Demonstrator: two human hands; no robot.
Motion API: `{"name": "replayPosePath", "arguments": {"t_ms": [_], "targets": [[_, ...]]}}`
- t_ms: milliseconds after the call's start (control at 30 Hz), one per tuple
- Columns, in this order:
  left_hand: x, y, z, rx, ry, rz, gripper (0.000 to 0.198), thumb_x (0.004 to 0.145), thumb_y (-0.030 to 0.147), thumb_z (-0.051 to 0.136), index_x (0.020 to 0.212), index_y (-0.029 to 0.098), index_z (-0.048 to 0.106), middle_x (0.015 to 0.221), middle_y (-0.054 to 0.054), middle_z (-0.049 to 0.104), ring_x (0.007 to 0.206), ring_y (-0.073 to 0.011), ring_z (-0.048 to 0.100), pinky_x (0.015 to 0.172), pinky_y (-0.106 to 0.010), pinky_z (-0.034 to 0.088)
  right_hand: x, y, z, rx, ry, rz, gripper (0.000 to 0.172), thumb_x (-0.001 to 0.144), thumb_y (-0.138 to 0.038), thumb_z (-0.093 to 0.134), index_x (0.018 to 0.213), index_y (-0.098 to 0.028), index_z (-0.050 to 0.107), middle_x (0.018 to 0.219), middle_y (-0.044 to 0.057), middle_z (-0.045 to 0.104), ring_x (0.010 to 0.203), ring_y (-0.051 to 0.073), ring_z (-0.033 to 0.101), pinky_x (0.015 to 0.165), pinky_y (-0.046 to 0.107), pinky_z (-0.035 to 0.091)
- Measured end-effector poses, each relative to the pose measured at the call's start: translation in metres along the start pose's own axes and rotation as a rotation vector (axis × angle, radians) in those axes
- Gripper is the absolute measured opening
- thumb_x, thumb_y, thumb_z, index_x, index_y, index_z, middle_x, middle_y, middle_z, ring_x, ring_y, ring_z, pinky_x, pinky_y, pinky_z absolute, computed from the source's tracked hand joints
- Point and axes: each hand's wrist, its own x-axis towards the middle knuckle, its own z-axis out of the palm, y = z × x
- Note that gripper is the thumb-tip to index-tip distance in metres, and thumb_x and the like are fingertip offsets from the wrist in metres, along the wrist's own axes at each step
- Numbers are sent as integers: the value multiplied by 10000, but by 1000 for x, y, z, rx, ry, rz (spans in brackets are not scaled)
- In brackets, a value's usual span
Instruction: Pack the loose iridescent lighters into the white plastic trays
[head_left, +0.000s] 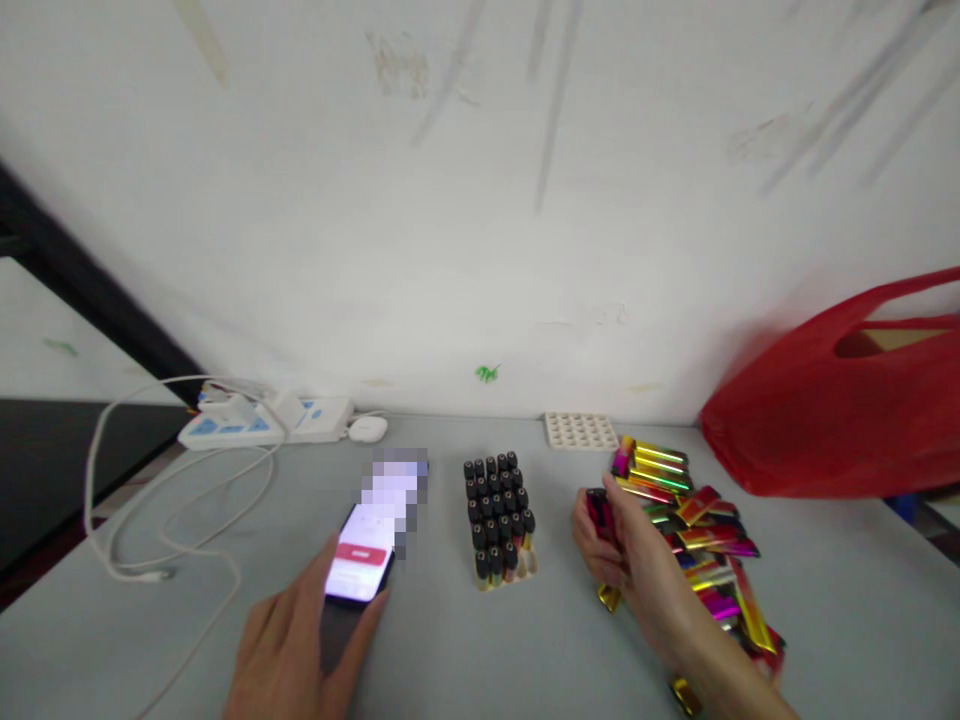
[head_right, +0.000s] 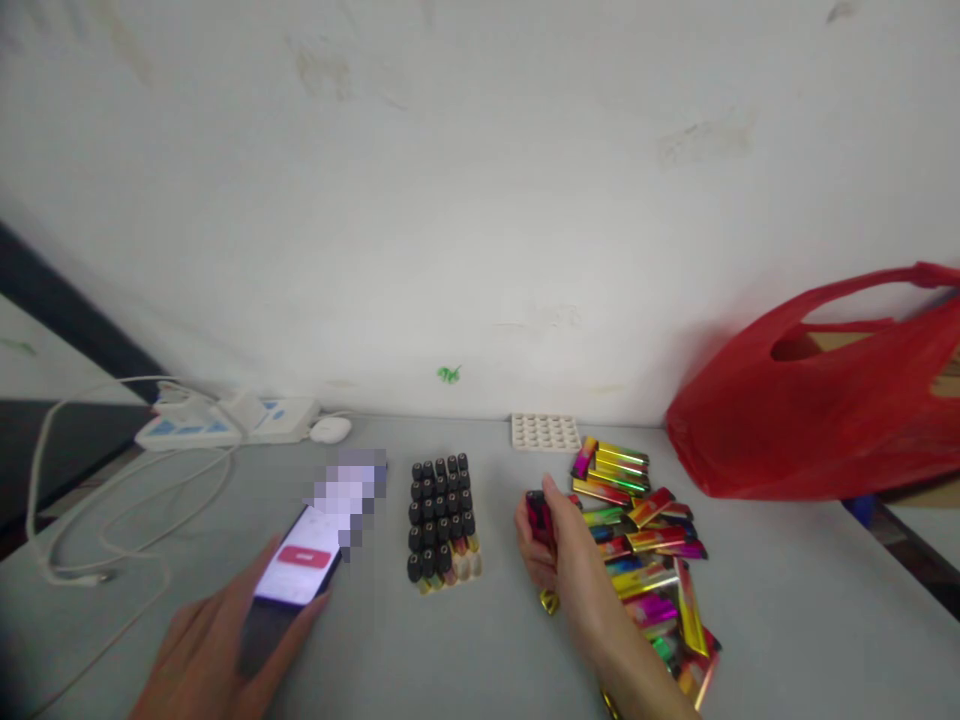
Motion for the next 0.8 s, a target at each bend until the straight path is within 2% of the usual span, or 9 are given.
{"name": "replayPosePath", "arguments": {"t_ms": [67, 167, 300, 567, 800], "targets": [[20, 23, 2, 4, 43, 50, 679, 1002, 609, 509, 1551, 211, 543, 1413, -182, 743, 1238, -468, 681, 1079, -630, 553, 0, 1, 0, -7, -2, 5, 677, 880, -864, 657, 678, -230, 532, 571, -91, 268, 532, 112, 141, 487, 270, 124], [53, 48, 8, 26, 82, 100, 613, 1007, 568, 490, 1442, 152, 607, 1314, -210, 766, 1181, -461, 686, 1071, -622, 540, 2, 2, -1, -6, -12, 9, 672, 876, -860, 662, 683, -230, 532, 564, -97, 267, 524, 106, 137, 483, 265, 129], [78, 55, 11, 62, 52, 106, 497, 997, 533, 510, 1252, 133, 656, 1197, -229, 767, 1128, -452, 669, 1048, -591, 542, 5, 3, -2, -8, -11, -19, 679, 877, -867, 652, 673, -230, 533, 549, -98, 270, 509, 101, 138, 471, 257, 138], [83, 55, 11, 78, 59, 61, 519, 963, 572, 570, 1249, 139, 596, 1172, -209, 725, 1111, -438, 654, 1006, -558, 563, 4, 5, -2, -3, -10, -3, 707, 872, -891, 640, 658, -228, 519, 555, -92, 277, 505, 99, 150, 476, 272, 125], [84, 63, 11, 136, 66, -1, 380, 921, 534, 661, 1092, 209, 562, 1037, -153, 700, 1036, -424, 664, 960, -531, 547, 3, 2, 0, 5, -7, 10, 716, 837, -909, 671, 663, -229, 528, 553, -96, 266, 512, 101, 131, 472, 268, 126]]}}
